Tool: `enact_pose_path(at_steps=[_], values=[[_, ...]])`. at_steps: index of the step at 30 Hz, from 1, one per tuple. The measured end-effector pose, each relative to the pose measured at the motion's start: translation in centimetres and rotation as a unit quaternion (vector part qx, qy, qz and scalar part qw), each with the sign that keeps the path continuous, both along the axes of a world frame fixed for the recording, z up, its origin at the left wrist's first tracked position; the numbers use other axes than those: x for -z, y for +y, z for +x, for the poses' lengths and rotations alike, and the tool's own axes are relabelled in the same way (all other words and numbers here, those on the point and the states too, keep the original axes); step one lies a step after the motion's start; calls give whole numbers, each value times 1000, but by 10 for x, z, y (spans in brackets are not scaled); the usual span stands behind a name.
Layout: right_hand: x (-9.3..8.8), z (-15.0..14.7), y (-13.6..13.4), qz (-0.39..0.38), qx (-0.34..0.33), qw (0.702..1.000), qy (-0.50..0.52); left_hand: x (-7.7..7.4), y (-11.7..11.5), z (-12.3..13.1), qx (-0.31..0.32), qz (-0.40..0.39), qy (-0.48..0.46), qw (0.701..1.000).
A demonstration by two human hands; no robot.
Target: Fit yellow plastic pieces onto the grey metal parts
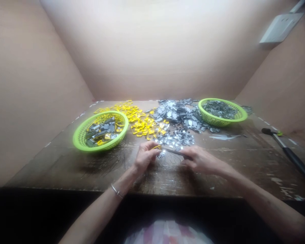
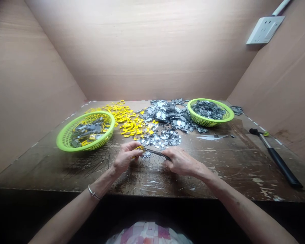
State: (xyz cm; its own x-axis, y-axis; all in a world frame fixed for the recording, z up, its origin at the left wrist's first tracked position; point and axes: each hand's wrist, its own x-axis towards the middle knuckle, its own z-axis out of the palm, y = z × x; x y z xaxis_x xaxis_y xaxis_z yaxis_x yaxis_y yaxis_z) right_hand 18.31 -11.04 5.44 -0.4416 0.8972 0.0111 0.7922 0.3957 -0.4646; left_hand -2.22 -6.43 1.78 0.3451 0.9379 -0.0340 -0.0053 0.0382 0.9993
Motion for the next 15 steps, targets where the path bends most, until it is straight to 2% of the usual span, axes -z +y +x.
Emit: enact_pose_path(at_steps=[6,15], values=[[-1,0,1,5,-19,1000,3,-2,3,-5,57,-66,-10,996],[3,-3,-3,-5,-44,999,-27,14,-3,-1,-10,-22,-19,1000]])
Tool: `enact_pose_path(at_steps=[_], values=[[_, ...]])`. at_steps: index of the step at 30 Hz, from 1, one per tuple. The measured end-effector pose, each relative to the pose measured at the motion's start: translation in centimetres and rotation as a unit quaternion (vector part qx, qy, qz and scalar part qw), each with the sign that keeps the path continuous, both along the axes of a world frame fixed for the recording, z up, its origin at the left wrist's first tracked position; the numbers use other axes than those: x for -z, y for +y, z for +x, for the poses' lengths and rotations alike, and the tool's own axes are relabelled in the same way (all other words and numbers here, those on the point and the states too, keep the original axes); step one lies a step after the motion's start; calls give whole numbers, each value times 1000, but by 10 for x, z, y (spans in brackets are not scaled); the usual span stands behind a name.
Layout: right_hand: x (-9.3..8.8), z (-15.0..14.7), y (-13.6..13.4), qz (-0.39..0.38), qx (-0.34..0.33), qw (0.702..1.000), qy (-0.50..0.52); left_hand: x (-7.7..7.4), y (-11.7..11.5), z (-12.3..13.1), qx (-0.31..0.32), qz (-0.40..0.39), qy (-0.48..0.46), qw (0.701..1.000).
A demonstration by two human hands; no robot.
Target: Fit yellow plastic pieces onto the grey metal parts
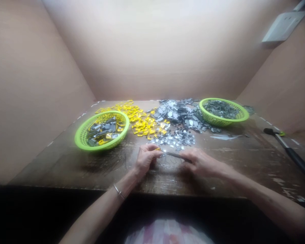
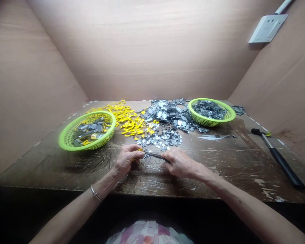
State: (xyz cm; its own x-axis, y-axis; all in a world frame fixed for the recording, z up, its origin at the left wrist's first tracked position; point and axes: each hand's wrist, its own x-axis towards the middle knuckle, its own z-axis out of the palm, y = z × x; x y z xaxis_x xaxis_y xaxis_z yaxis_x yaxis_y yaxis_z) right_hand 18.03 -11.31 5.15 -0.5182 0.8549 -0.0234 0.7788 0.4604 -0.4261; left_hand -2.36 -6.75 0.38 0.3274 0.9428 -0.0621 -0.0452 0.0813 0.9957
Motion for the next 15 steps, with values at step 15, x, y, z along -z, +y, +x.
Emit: enact_pose_path(at_steps=[15], values=[[5,13,-4,-31,61,997,39,-7,13,7,18,-27,22,999]])
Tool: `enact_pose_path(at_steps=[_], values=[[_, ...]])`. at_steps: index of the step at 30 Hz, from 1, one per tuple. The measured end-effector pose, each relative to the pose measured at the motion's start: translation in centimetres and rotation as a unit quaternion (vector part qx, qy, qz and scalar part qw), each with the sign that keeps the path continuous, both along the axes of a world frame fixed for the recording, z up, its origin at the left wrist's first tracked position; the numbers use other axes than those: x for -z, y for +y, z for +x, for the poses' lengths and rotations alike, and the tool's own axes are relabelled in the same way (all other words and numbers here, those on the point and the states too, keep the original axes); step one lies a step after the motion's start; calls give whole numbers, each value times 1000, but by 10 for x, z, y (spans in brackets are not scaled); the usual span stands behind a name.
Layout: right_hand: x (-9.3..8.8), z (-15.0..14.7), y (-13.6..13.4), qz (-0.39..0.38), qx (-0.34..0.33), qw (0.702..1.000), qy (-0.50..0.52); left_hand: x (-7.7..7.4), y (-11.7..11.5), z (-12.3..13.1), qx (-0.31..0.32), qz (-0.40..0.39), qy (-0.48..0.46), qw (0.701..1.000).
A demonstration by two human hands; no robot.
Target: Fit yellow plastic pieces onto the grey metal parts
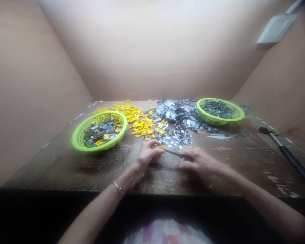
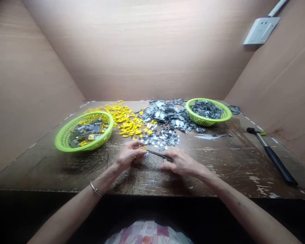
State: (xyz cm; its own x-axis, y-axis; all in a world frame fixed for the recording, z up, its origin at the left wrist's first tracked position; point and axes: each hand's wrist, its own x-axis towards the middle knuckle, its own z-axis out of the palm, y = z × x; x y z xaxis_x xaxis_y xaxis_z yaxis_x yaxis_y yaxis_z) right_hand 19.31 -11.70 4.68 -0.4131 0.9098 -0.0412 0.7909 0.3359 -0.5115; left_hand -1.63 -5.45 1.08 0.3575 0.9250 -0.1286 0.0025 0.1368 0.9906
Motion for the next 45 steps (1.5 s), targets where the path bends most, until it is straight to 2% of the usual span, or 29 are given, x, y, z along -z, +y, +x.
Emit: enact_pose_path(at_steps=[2,4,7,9,11,13,15,17,19,22,24,25,26,29,31,34,37,39,42,45], values=[[-1,14,1,-2,51,999,6,-3,9,-2,-19,1,-14,1000],[3,32,5,24,154,987,-25,-7,19,-4,-42,12,-39,998],[18,58,13,83,316,929,-176,-12,28,-3,-55,22,-58,997],[31,70,20,95,350,891,-273,-12,31,2,-46,16,-58,997],[42,77,25,97,351,871,-330,-10,31,7,-31,-6,-60,998],[47,80,29,102,339,863,-361,-7,31,11,-23,-33,-63,997],[43,79,30,112,329,859,-375,-4,32,13,-13,-56,-63,996],[33,72,29,141,327,860,-365,-3,34,15,10,-74,-60,995],[20,56,28,192,296,880,-319,-5,35,17,42,-91,-56,993],[4,22,30,230,97,955,-158,-13,38,21,93,-107,-57,988],[-1,0,35,222,-43,972,-59,-20,39,24,112,-101,-79,985],[-3,-9,38,228,-52,972,-15,-24,39,25,112,-92,-104,984],[-4,-16,42,241,-31,970,26,-27,39,26,106,-79,-137,982],[-7,-30,53,269,89,953,111,-34,36,29,68,-38,-238,968],[-9,-38,57,271,132,944,135,-33,34,33,25,-18,-268,963],[-9,-49,60,270,136,942,146,-27,34,34,-41,-11,-292,955],[1,-54,61,263,123,948,130,-22,42,25,-80,-21,-324,942],[11,-53,61,243,58,965,81,-19,49,16,-89,-33,-328,940],[27,-51,59,191,-87,977,-38,-15,55,8,-70,-53,-314,945],[36,-54,60,154,-138,972,-110,-9,55,7,-33,-61,-310,948]])
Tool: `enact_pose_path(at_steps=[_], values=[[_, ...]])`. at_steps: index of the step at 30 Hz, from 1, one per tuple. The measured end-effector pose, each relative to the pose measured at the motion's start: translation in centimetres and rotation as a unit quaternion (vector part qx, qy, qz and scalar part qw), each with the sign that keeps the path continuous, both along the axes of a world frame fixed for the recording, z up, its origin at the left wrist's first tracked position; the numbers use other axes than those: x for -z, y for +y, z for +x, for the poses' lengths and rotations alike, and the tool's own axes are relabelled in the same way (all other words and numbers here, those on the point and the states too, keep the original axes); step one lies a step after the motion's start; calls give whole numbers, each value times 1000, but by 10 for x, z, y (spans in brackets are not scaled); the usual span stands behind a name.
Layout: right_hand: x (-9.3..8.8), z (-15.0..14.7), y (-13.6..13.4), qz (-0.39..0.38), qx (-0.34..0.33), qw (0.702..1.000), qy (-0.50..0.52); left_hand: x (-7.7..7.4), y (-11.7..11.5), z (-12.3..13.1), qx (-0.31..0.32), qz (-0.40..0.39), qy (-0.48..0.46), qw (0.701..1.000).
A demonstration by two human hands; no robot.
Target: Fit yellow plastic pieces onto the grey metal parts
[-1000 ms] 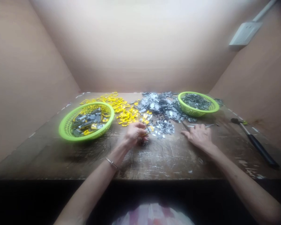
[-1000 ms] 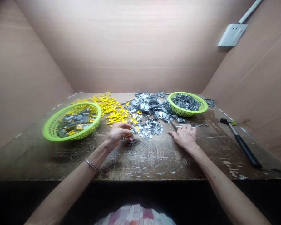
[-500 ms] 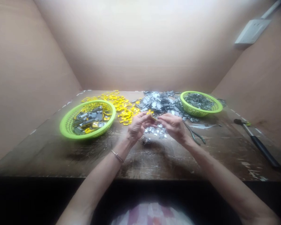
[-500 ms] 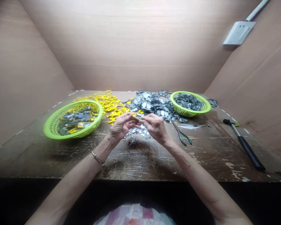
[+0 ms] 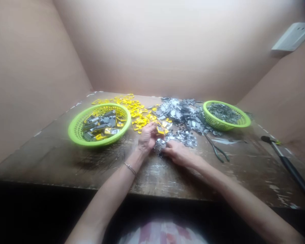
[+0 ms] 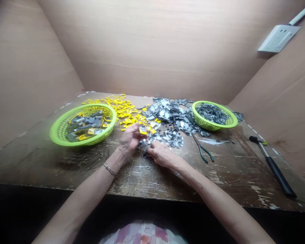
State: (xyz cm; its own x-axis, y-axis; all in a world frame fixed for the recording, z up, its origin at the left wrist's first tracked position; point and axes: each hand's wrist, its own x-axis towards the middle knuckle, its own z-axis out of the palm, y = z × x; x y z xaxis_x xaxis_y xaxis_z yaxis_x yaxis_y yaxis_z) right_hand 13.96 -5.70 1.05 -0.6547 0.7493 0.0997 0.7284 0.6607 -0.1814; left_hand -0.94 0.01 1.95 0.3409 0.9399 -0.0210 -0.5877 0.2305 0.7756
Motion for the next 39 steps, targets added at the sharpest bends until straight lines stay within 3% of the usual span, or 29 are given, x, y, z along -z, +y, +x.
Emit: enact_pose_path(at_steps=[5,13,16,19,22,26,28,30,35,37,39], values=[[-2,-5,6,-43,5,999,0,3,-5,2,52,7,-27,998],[-7,-2,9,-70,18,997,4,4,-6,3,57,-42,-21,997],[-7,4,11,-91,27,994,45,5,-6,4,49,-64,-21,997],[-14,11,12,-100,90,981,140,4,-6,5,47,-84,-24,995],[-29,13,12,-102,174,936,288,2,-9,7,48,-93,-23,994],[-47,4,14,-111,223,834,492,0,-12,8,52,-104,-9,993],[-49,-4,18,-110,238,793,550,0,-13,9,55,-106,-5,993],[-46,-11,23,-106,246,771,578,1,-13,9,57,-105,-7,993],[-28,-17,35,-99,235,773,582,4,-12,10,66,-107,-19,992],[-24,-17,36,-74,228,795,558,4,-13,9,68,-108,-18,992],[-23,-14,34,-21,211,835,507,3,-13,9,69,-102,-16,992]])
